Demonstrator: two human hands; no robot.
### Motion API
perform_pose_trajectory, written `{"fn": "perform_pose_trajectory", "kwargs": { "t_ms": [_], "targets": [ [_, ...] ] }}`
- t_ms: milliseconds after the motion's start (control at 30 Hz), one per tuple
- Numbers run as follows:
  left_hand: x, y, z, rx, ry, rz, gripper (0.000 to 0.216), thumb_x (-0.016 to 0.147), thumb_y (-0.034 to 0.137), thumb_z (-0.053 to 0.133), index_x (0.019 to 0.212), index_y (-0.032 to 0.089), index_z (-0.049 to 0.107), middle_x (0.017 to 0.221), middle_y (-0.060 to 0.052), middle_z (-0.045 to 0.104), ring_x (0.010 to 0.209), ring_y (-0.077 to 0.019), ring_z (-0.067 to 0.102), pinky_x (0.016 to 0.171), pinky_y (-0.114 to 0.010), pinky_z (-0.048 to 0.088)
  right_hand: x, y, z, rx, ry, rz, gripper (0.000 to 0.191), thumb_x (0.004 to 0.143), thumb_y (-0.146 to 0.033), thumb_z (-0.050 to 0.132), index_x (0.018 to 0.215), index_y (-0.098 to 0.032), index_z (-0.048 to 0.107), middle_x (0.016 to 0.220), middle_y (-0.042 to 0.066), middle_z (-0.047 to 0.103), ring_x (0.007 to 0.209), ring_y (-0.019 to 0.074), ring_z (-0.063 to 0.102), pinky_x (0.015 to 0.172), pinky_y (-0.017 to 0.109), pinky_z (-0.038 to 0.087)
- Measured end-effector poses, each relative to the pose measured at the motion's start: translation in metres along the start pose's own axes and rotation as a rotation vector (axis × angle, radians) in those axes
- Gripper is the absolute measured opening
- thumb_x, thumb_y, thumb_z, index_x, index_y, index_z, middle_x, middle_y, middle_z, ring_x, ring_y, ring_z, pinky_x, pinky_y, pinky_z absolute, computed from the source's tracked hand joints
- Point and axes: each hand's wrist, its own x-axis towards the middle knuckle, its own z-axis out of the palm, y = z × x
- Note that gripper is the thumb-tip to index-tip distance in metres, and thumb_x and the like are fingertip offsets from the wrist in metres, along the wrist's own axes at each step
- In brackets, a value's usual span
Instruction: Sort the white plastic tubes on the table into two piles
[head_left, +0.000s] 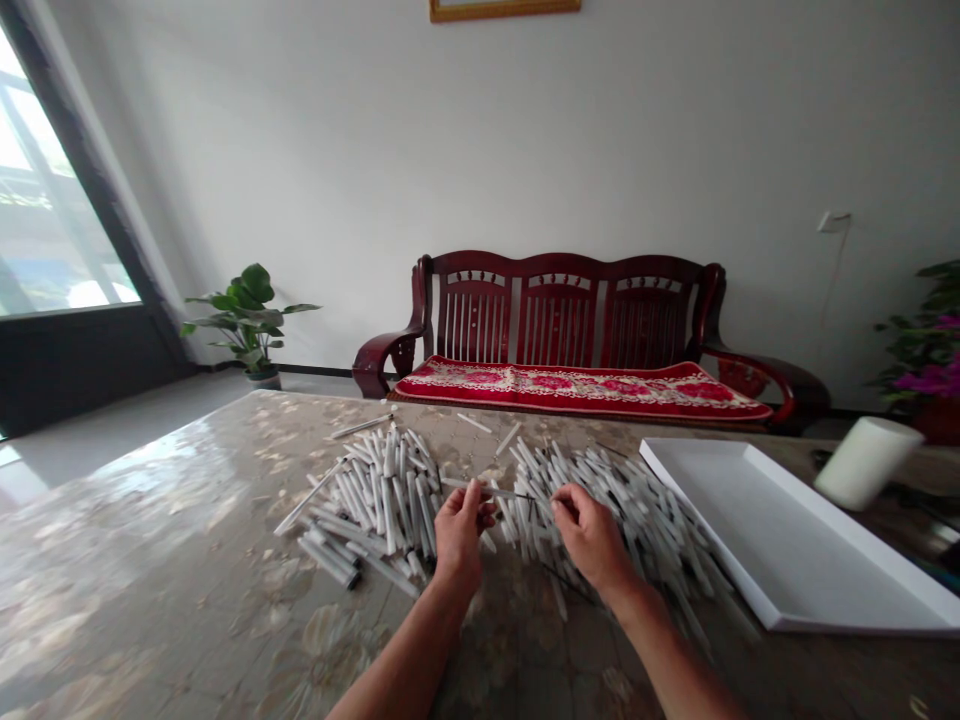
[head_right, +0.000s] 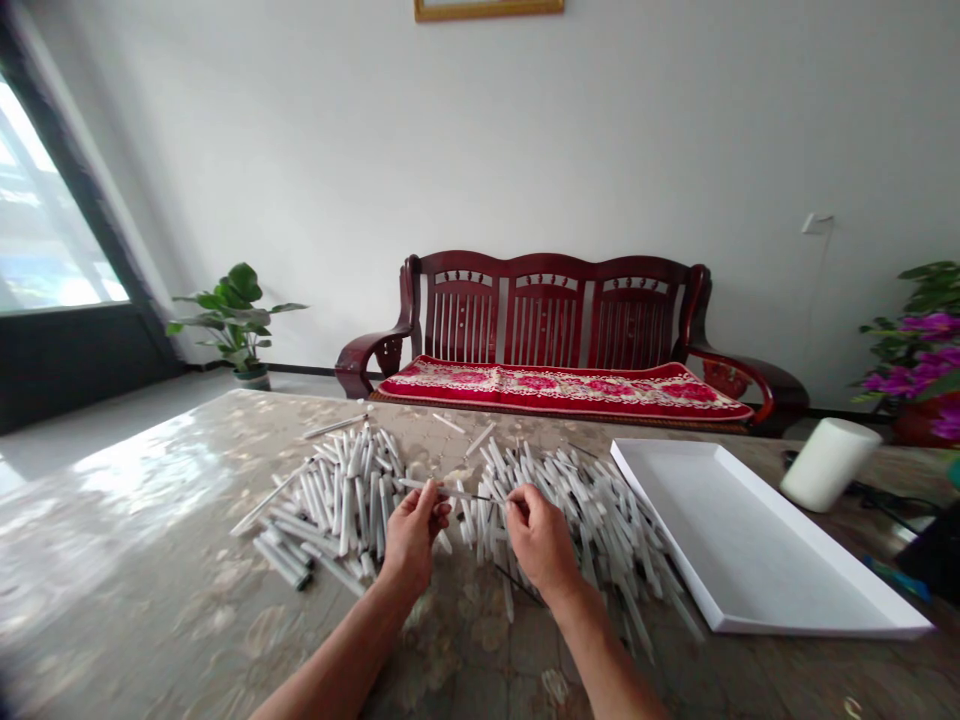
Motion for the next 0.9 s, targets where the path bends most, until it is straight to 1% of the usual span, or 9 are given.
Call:
{"fn": "perform_pose_trajectory", "kwargs": {
  "t_ms": [133,300,433,500,600,667,733,833,900],
  "targets": [
    [0.01,0.007,-0.007,0.062,0.121,0.125,0.049,0.061,0.062,0.073,0.073,0.019,0.054,0.058,0.005,0.059,0.052,-0.0115,0.059,0.046,-0.021,0.044,0.01,0.014,-0.026,-0.099,0.149,0.082,0.025,0.084,-0.041,0.044,0.082,-0.022,0.06,0.074,0.003,0.069,0.072,0.021,0.064,0.065,0.028,0.045],
    [0.007,-0.002,-0.006,0.534,-0.122,0.211,0.037,0.076,0.056,0.059,0.068,0.02,0.052,0.047,0.006,0.051,0.039,-0.0116,0.051,0.039,-0.022,0.038,0.011,0.019,-0.03,-0.294,0.115,0.156,0.023,0.085,-0.035,0.042,0.081,-0.024,0.06,0.074,0.003,0.071,0.073,0.0214,0.066,0.064,0.027,0.041],
    [0.002,-0.007,-0.003,0.749,-0.253,0.204,0.036,0.082,0.044,0.053,0.101,0.016,0.063,0.06,0.003,0.061,0.044,-0.0134,0.057,0.039,-0.022,0.039,0.007,0.015,-0.023,-0.412,0.072,0.118,0.026,0.09,-0.033,0.041,0.082,-0.023,0.064,0.074,0.004,0.072,0.072,0.0202,0.067,0.06,0.026,0.037],
    [0.003,0.001,-0.004,0.82,-0.232,0.229,0.04,0.085,0.04,0.05,0.115,0.015,0.06,0.07,0.0,0.067,0.049,-0.0139,0.06,0.044,-0.023,0.042,0.006,0.015,-0.022,-0.437,0.062,0.109,0.032,0.094,-0.036,0.038,0.087,-0.023,0.066,0.071,0.004,0.071,0.069,0.0196,0.067,0.059,0.025,0.037],
    [0.003,0.027,-0.012,1.046,-0.115,0.369,0.033,0.089,0.033,0.049,0.114,0.018,0.063,0.086,-0.005,0.072,0.069,-0.0159,0.066,0.062,-0.025,0.047,0.005,0.013,-0.022,-0.47,0.085,0.108,0.037,0.099,-0.037,0.033,0.1,-0.023,0.068,0.073,0.004,0.073,0.067,0.0193,0.067,0.059,0.026,0.038],
    [0.002,0.049,-0.02,1.325,-0.035,0.438,0.026,0.091,0.031,0.048,0.106,0.022,0.067,0.101,-0.006,0.073,0.087,-0.0193,0.068,0.072,-0.027,0.046,0.001,0.007,-0.018,-0.449,0.109,0.028,0.035,0.099,-0.033,0.035,0.104,-0.022,0.068,0.085,0.006,0.075,0.076,0.0195,0.069,0.065,0.027,0.043],
    [0.0,0.067,-0.029,1.578,0.005,0.422,0.025,0.092,0.031,0.046,0.099,0.024,0.068,0.107,-0.006,0.072,0.095,-0.0224,0.067,0.072,-0.028,0.043,-0.005,-0.004,-0.008,-0.385,0.067,-0.143,0.03,0.096,-0.027,0.04,0.103,-0.021,0.069,0.101,0.007,0.074,0.092,0.0194,0.067,0.079,0.028,0.046],
    [-0.002,0.079,-0.041,1.83,0.02,0.32,0.024,0.091,0.032,0.047,0.097,0.024,0.068,0.104,-0.009,0.071,0.098,-0.0257,0.066,0.072,-0.03,0.043,-0.02,-0.021,0.014,-0.349,-0.193,-0.396,0.022,0.09,-0.025,0.055,0.105,-0.026,0.071,0.113,0.004,0.07,0.109,0.0205,0.06,0.096,0.033,0.043],
    [-0.002,0.078,-0.046,1.914,0.013,0.285,0.024,0.089,0.034,0.049,0.099,0.024,0.068,0.103,-0.01,0.071,0.099,-0.0271,0.065,0.075,-0.031,0.043,-0.029,-0.027,0.028,-0.359,-0.313,-0.473,0.021,0.087,-0.027,0.063,0.107,-0.03,0.072,0.125,0.0,0.066,0.127,0.0236,0.049,0.109,0.04,0.034]
  ]
}}
